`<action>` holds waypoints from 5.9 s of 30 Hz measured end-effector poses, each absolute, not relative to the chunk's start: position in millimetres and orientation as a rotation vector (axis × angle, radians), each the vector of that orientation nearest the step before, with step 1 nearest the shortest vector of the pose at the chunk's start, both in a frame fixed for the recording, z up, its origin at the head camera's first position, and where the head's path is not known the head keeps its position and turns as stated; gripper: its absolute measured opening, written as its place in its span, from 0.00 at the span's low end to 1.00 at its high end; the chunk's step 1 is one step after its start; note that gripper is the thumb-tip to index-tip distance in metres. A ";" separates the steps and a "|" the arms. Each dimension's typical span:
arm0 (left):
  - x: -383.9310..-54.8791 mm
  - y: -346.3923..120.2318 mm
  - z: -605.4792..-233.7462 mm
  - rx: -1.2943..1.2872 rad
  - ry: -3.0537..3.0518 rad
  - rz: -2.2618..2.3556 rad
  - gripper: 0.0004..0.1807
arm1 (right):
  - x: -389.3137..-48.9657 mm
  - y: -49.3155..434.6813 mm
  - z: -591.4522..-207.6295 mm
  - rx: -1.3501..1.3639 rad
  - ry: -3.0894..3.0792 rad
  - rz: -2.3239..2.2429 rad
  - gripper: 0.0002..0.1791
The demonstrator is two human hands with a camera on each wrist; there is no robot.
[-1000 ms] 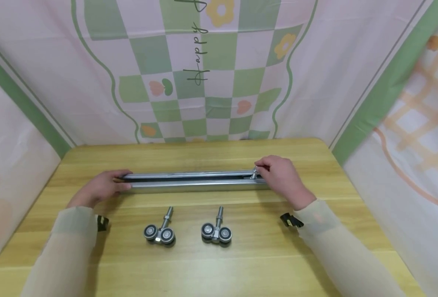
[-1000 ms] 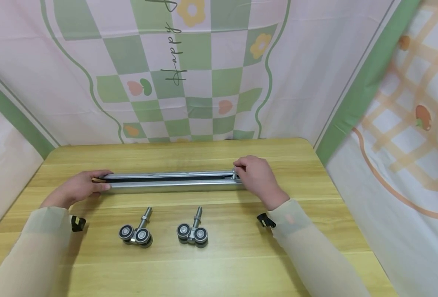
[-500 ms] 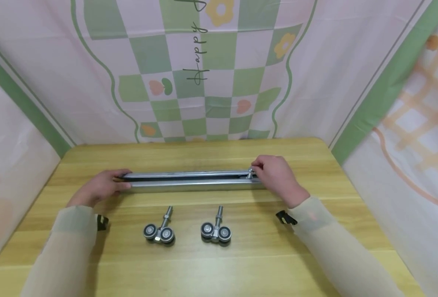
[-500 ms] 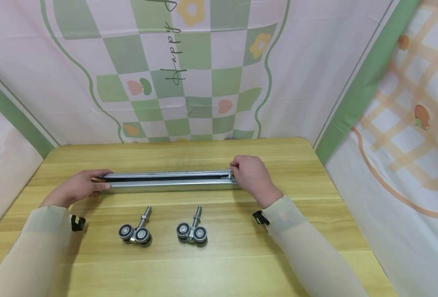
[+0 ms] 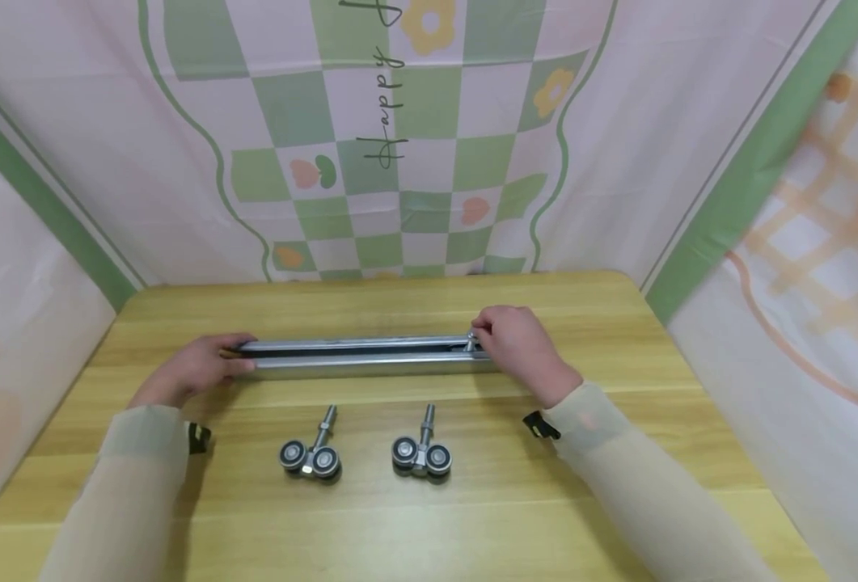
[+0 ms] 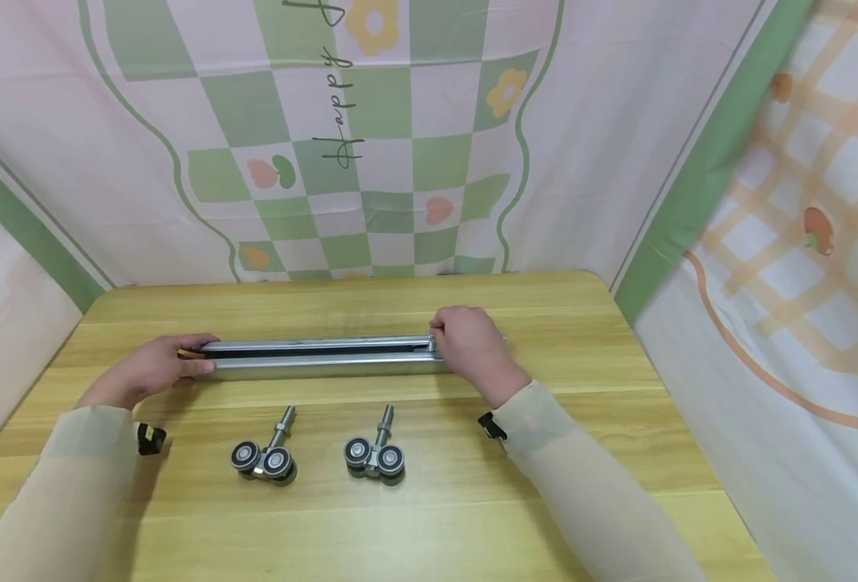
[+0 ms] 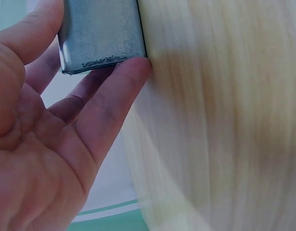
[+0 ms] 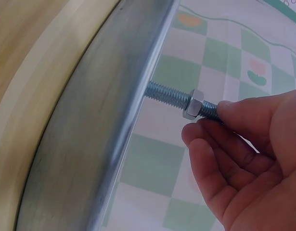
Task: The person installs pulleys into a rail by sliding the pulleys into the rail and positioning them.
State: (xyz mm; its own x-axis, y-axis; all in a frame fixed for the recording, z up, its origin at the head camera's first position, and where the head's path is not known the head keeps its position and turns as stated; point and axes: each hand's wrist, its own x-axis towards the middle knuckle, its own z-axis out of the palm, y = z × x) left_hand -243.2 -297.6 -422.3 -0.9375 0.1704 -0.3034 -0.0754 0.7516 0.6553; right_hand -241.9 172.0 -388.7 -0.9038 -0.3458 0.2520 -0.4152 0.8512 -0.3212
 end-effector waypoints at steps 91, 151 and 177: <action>-242.1 -297.6 -423.9 0.046 2.567 1.053 0.36 | -251.4 3.9 -382.2 0.965 -2.996 0.389 0.10; -246.6 -301.5 -426.1 0.062 2.566 1.078 0.36 | -245.2 -85.2 -377.7 1.179 -3.084 0.203 0.28; -247.5 -300.9 -425.3 0.072 2.565 1.044 0.35 | -236.6 -114.8 -395.2 1.256 -3.052 0.060 0.32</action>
